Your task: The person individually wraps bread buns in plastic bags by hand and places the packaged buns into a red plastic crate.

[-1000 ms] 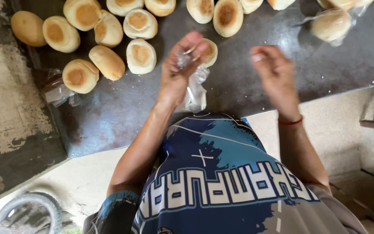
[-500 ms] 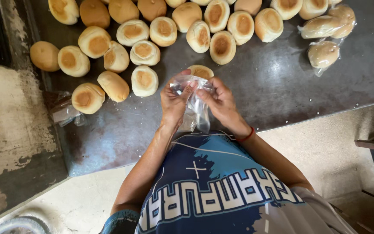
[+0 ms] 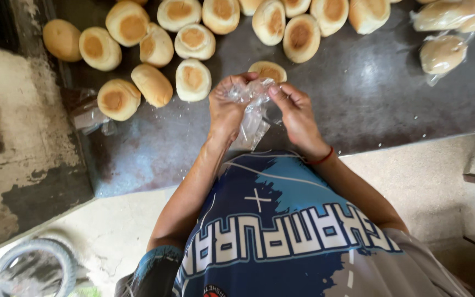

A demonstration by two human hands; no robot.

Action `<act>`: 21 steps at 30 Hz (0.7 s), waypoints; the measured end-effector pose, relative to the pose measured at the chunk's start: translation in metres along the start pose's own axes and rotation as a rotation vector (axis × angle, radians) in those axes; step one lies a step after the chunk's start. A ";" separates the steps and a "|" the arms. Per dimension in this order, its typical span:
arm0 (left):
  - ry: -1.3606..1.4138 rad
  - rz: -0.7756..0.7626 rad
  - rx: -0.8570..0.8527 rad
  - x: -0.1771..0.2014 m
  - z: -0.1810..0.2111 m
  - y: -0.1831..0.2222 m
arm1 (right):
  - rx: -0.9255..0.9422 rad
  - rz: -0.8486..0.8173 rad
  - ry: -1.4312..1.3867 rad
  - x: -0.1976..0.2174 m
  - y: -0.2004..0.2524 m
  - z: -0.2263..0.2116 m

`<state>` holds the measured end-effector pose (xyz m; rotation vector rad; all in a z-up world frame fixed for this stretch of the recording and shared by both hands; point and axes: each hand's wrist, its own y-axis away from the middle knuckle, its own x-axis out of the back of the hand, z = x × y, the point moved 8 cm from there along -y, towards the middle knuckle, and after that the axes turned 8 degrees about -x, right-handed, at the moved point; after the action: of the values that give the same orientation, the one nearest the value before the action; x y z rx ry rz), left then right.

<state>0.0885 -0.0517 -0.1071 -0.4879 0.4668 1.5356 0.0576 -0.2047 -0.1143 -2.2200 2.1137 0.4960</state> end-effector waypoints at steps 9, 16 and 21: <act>-0.088 -0.026 0.141 0.010 0.001 0.004 | -0.078 0.094 -0.224 0.034 -0.008 -0.006; -0.369 -0.077 0.193 0.030 -0.001 -0.003 | 0.009 0.192 0.234 0.050 -0.023 -0.027; -0.152 -0.027 0.194 0.026 -0.007 0.000 | 0.590 0.371 0.872 0.005 0.003 -0.083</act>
<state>0.0879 -0.0342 -0.1276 -0.2244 0.4831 1.4720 0.0711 -0.2302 -0.0365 -1.8317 2.5264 -1.1627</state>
